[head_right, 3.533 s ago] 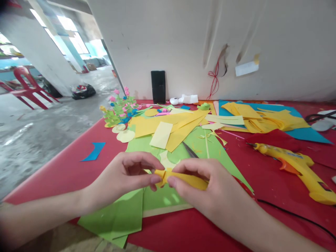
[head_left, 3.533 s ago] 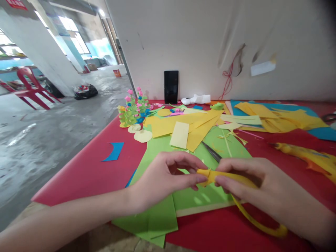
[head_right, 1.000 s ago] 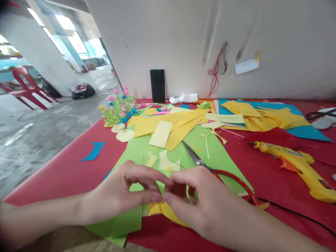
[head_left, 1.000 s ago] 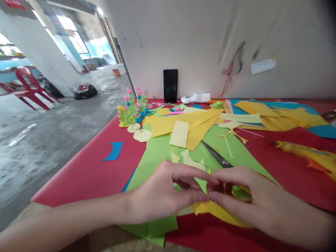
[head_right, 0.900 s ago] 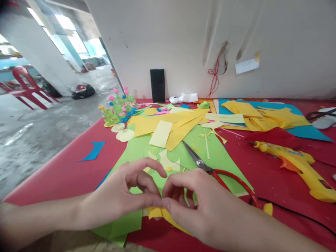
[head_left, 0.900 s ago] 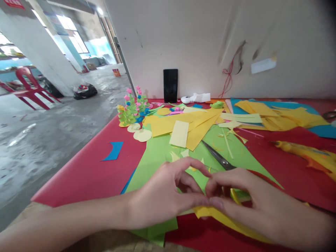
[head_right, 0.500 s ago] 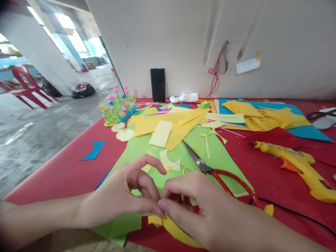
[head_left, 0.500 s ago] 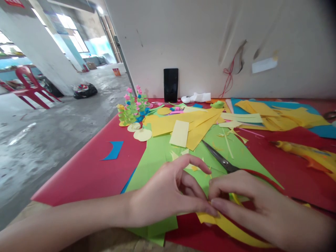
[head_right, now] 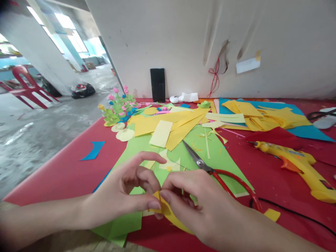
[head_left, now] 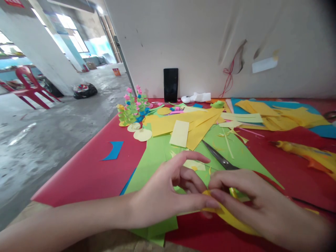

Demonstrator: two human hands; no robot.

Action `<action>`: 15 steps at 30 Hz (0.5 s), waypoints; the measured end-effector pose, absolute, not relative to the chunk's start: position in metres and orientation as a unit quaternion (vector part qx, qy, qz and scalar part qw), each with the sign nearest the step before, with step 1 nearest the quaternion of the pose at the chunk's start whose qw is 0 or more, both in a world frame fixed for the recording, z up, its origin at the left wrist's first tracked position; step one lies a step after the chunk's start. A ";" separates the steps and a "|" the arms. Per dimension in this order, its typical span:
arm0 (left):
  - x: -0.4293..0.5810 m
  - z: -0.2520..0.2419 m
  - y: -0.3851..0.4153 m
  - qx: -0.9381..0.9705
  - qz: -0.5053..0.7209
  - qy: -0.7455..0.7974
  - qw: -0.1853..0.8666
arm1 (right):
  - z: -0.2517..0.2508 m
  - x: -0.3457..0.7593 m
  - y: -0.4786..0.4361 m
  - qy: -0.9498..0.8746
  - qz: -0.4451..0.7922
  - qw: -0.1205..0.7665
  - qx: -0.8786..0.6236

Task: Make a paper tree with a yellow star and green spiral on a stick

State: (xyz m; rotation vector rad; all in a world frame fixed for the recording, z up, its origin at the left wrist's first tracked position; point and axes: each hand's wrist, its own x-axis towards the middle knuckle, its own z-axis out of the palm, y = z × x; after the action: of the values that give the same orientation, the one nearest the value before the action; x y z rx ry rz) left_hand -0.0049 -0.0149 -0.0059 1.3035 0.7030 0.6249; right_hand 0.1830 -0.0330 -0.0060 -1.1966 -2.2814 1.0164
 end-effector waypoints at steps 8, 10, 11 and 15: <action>0.000 -0.007 -0.016 0.603 0.288 0.314 0.675 | -0.009 0.182 -0.038 -0.810 0.302 0.257 -0.432; -0.001 -0.007 -0.015 0.595 0.280 0.316 0.684 | -0.011 0.181 -0.039 -0.810 0.288 0.254 -0.443; -0.001 -0.007 -0.015 0.590 0.280 0.319 0.687 | -0.012 0.181 -0.038 -0.808 0.284 0.253 -0.450; -0.001 -0.006 -0.013 0.574 0.284 0.339 0.689 | -0.016 0.180 -0.036 -0.796 0.300 0.259 -0.457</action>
State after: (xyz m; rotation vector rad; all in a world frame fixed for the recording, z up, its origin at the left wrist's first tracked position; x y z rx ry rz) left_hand -0.0006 -0.0134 -0.0063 1.2832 0.7586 0.6358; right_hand 0.1797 -0.0365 -0.0155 -1.2386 -2.1579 0.8140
